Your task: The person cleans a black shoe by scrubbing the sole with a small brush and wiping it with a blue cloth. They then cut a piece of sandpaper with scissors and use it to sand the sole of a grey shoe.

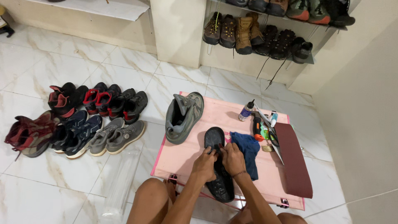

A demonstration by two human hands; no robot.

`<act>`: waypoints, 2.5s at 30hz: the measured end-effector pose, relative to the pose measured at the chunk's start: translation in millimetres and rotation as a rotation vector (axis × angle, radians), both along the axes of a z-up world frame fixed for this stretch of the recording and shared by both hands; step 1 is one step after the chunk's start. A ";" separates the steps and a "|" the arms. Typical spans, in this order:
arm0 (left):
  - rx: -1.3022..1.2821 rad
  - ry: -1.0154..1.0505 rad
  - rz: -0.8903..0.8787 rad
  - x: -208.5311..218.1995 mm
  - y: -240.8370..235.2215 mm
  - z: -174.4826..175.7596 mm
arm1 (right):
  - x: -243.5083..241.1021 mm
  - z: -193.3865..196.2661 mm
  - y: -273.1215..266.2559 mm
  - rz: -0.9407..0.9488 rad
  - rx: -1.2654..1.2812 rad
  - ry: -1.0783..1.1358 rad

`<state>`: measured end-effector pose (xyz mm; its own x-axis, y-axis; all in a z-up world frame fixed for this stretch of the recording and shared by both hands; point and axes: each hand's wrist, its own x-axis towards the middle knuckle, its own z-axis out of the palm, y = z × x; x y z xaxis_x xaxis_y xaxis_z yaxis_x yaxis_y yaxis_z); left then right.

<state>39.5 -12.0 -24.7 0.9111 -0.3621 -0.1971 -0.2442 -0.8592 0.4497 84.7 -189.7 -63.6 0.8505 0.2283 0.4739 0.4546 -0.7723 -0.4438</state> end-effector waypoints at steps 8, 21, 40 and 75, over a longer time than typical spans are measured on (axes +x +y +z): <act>-0.042 -0.034 0.018 -4.9 2.4 -5.8 | -6.0 4.1 -2.9 -0.013 0.000 0.127; -0.089 -0.013 0.002 -12.1 7.6 22.2 | 16.5 -19.8 0.6 -0.132 0.057 0.001; -0.082 -0.027 0.055 -12.2 5.1 24.8 | 3.9 -18.2 -7.2 -0.060 -0.006 -0.059; 0.023 0.075 0.023 -24.7 -16.3 13.8 | -26.0 35.7 -51.9 -0.613 0.749 0.164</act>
<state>14.9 -28.3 -11.0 0.9014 -0.3363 -0.2729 -0.1911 -0.8743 0.4462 58.7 -241.7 -28.0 0.7895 -0.5863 0.1815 -0.0425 -0.3472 -0.9368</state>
